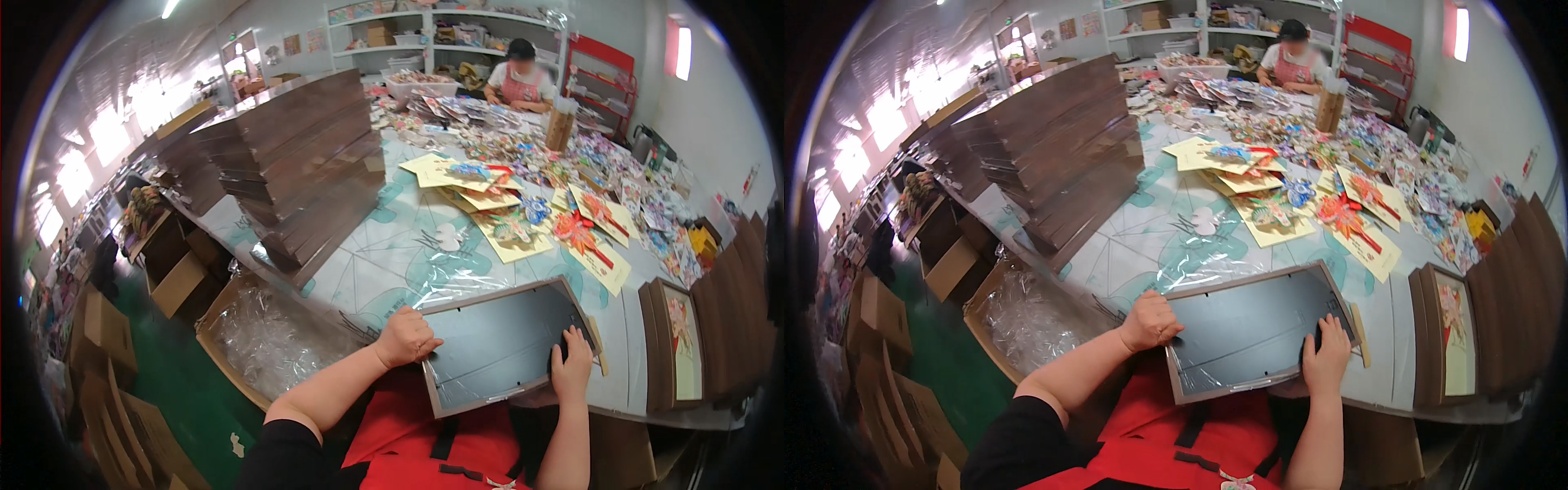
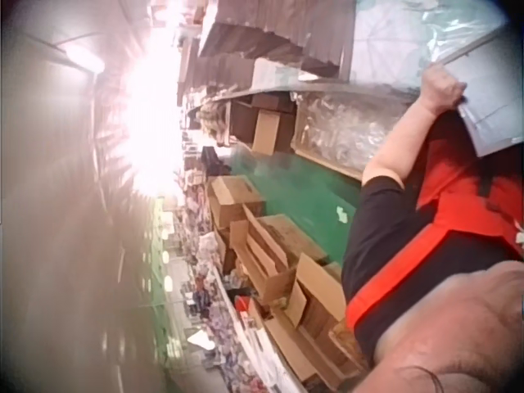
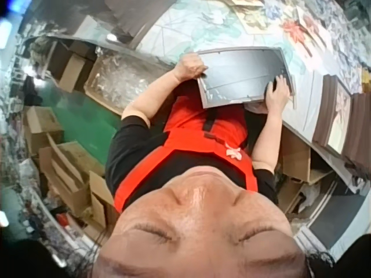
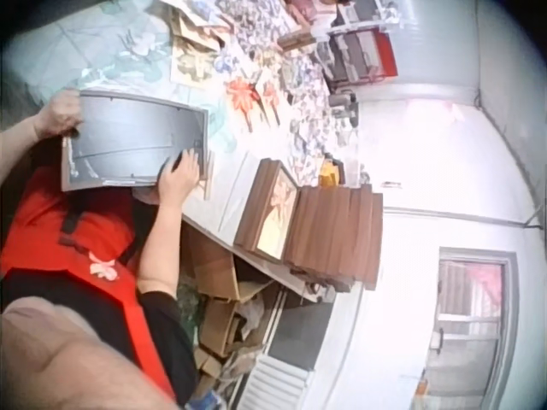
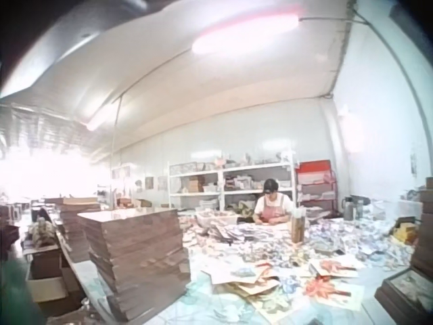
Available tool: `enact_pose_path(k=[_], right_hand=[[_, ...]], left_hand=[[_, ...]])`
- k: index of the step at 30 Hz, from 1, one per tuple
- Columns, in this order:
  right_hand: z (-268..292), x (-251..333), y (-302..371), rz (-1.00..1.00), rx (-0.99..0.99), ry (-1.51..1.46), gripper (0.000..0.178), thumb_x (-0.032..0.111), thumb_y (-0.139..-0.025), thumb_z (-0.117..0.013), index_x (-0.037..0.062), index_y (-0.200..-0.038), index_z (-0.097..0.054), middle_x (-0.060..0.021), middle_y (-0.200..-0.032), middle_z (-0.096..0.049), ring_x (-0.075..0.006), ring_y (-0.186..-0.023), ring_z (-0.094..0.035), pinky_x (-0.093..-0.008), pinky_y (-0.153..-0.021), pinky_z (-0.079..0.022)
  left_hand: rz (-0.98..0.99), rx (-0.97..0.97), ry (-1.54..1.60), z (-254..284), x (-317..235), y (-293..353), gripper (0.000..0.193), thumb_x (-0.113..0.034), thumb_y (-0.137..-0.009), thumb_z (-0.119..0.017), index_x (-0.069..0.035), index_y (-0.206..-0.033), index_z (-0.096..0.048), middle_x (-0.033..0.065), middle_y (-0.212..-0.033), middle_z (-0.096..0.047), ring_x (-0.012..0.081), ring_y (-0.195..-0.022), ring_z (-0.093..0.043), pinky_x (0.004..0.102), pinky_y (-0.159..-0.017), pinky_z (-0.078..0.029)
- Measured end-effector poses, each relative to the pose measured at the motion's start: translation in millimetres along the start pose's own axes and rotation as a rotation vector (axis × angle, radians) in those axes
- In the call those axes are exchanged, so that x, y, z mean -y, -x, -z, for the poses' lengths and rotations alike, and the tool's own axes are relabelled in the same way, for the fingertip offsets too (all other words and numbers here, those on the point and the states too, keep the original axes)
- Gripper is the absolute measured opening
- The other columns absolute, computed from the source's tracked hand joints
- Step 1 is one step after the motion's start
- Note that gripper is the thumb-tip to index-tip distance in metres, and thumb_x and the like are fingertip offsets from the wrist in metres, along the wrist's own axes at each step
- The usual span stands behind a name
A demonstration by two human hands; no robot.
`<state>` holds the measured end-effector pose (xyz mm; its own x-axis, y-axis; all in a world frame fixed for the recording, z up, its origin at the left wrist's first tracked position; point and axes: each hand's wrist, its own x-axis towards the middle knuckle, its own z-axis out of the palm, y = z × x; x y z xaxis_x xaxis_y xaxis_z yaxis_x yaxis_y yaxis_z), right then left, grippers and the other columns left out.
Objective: The person assembles wooden frames by inserting a decorative paper cutout into a frame, placing a backing board, and securing the back panel. They use a small wooden stick to press the backing into place and wrap the finished frame in plastic film.
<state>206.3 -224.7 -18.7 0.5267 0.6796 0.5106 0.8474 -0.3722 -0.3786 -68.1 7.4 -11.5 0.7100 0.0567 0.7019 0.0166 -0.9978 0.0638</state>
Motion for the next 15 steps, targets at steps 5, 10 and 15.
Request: enact_pose_path(k=[5, 10, 15], right_hand=[[14.7, 43.8, 12.9, 0.276, 0.233, -0.284, 0.053, 0.031, -0.070, -0.075, 0.0030, -0.112, -0.060, -0.0192, -0.122, -0.057, -0.0407, -0.117, -0.050, -0.0501, -0.101, -0.035], [34.2, 69.5, 22.5, 0.354, 0.391, -0.091, 0.078, 0.050, -0.056, -0.080, 0.0087, -0.119, -0.059, -0.0150, -0.135, -0.050, -0.0408, -0.128, -0.039, -0.0574, -0.106, -0.025], [37.4, 68.5, 16.7, 0.345, 0.479, -0.085, 0.089, 0.048, -0.048, -0.085, 0.0112, -0.123, -0.055, -0.0127, -0.138, -0.047, -0.0392, -0.131, -0.037, -0.0569, -0.108, -0.024]], left_hand=[[0.013, 0.172, -0.005, 15.4, -4.4, 0.3, 0.035, -0.031, -0.078, -0.068, -0.012, -0.059, -0.045, 0.0038, -0.063, -0.046, 0.0227, -0.064, -0.049, 0.0346, -0.067, -0.038], [0.004, 0.287, 0.118, 30.1, -28.2, -1.6, 0.038, -0.033, -0.071, -0.074, -0.010, -0.062, -0.045, 0.0055, -0.066, -0.042, 0.0255, -0.067, -0.046, 0.0374, -0.073, -0.037], [0.066, 0.414, 0.208, 34.9, -71.5, -4.2, 0.047, -0.047, -0.059, -0.079, -0.011, -0.066, -0.050, 0.0039, -0.069, -0.045, 0.0243, -0.072, -0.049, 0.0427, -0.081, -0.037]])
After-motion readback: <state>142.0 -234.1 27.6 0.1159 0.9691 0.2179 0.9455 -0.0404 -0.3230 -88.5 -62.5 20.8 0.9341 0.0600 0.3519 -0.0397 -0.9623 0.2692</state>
